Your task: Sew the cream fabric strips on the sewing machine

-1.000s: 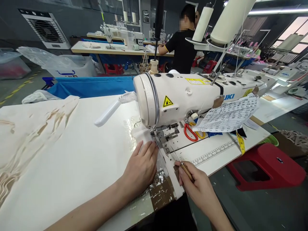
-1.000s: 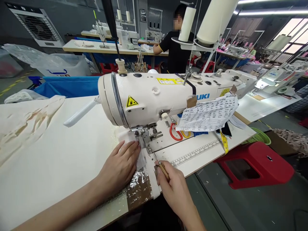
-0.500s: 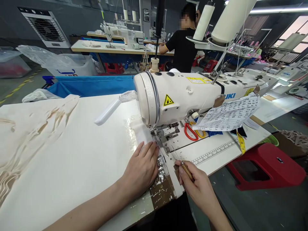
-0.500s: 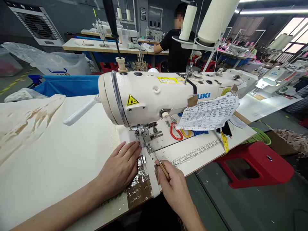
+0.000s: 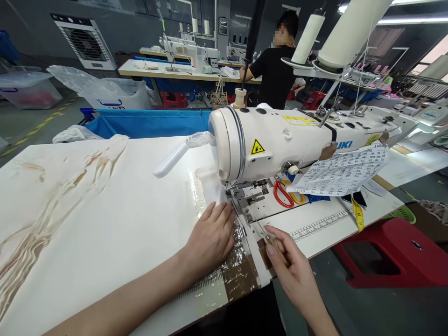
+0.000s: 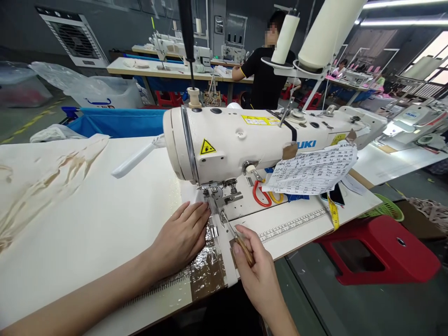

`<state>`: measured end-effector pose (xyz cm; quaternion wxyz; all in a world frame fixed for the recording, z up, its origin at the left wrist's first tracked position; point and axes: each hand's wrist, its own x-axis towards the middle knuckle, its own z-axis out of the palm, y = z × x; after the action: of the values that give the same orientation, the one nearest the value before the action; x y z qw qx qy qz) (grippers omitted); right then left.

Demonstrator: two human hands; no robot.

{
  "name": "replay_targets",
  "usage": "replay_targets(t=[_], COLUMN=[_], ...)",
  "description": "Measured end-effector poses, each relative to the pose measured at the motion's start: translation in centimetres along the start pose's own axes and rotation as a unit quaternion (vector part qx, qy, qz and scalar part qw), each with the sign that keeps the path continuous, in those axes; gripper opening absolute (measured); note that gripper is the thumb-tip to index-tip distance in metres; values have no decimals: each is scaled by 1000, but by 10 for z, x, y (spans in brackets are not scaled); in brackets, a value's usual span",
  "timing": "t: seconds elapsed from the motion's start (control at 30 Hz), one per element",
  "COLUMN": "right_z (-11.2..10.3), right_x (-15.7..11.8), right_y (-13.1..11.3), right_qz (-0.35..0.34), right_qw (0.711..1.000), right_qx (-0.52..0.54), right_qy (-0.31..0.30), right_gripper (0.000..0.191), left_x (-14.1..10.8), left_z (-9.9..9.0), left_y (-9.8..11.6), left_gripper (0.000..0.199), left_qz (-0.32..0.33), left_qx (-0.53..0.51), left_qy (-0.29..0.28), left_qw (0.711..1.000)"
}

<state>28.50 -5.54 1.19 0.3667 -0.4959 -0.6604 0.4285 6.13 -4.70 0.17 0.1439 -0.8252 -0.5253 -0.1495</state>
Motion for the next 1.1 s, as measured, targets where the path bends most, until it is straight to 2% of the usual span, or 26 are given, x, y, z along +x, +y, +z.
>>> replay_targets(t=[0.1, 0.2, 0.33, 0.43, 0.63, 0.93, 1.1], right_z=[3, 9, 25, 37, 48, 50, 58], right_x=[1, 7, 21, 30, 38, 39, 38], right_y=[-1, -4, -7, -8, -9, -9, -9], right_qz=[-43, -131, -276, -323, -338, -333, -317], right_qw=[999, 990, 953, 922, 874, 844, 820], right_qx=[-19, -54, -111, -207, -347, -419, -477], right_qy=[8, -9, -53, -40, -26, -25, -6], right_gripper=[33, 20, 19, 21, 30, 30, 37], left_x=[3, 8, 12, 12, 11, 14, 13], left_z=[2, 2, 3, 5, 7, 2, 4], left_y=[-3, -5, -8, -11, -11, -11, -15], left_gripper=[45, 45, 40, 39, 39, 36, 38], left_qz=[-7, -27, -54, -51, -50, -67, -66], left_qx=[0, -12, -50, -67, -78, -95, -105], left_qy=[-3, -19, -41, -27, -9, -25, -9], left_qw=[1000, 999, 996, 996, 996, 993, 992])
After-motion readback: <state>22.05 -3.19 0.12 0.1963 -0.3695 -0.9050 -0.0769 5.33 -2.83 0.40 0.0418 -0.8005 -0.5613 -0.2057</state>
